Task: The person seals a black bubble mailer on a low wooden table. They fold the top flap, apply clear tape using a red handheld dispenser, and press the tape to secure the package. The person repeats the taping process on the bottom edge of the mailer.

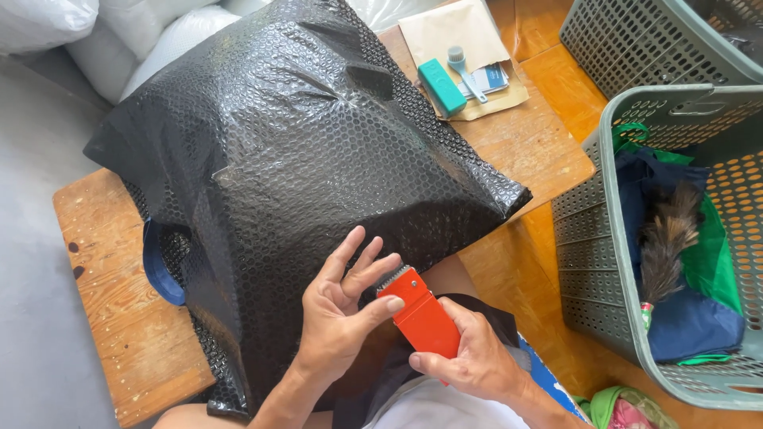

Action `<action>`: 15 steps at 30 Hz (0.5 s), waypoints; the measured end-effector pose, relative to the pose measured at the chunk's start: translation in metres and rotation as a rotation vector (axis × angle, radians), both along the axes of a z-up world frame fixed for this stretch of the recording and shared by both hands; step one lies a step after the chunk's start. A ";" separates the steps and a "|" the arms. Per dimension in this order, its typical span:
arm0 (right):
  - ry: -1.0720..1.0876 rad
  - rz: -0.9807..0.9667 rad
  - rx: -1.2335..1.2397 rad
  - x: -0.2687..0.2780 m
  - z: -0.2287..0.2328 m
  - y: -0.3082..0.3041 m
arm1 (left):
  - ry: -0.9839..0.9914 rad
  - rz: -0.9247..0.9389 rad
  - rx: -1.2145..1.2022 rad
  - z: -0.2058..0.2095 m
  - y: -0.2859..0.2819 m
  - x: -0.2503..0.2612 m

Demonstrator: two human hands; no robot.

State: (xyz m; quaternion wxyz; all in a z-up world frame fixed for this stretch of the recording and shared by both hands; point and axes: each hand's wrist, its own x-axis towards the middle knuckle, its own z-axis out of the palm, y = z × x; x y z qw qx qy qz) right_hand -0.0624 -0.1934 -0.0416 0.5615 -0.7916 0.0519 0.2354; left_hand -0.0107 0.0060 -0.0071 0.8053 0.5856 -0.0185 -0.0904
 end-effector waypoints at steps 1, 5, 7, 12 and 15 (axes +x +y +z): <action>0.002 -0.004 0.001 0.001 0.004 0.001 | 0.002 -0.004 0.001 0.001 -0.003 -0.002; 0.066 -0.041 0.145 0.003 0.007 0.004 | -0.272 0.082 0.408 -0.004 -0.010 -0.010; 0.044 -0.051 0.210 0.001 -0.002 0.003 | -0.361 0.113 0.566 -0.010 -0.010 -0.010; 0.096 -0.190 0.663 -0.003 -0.018 0.001 | -0.737 0.064 0.587 -0.029 -0.022 -0.023; -0.114 -0.226 0.394 0.008 0.016 -0.010 | -0.747 0.106 0.558 -0.018 -0.033 -0.032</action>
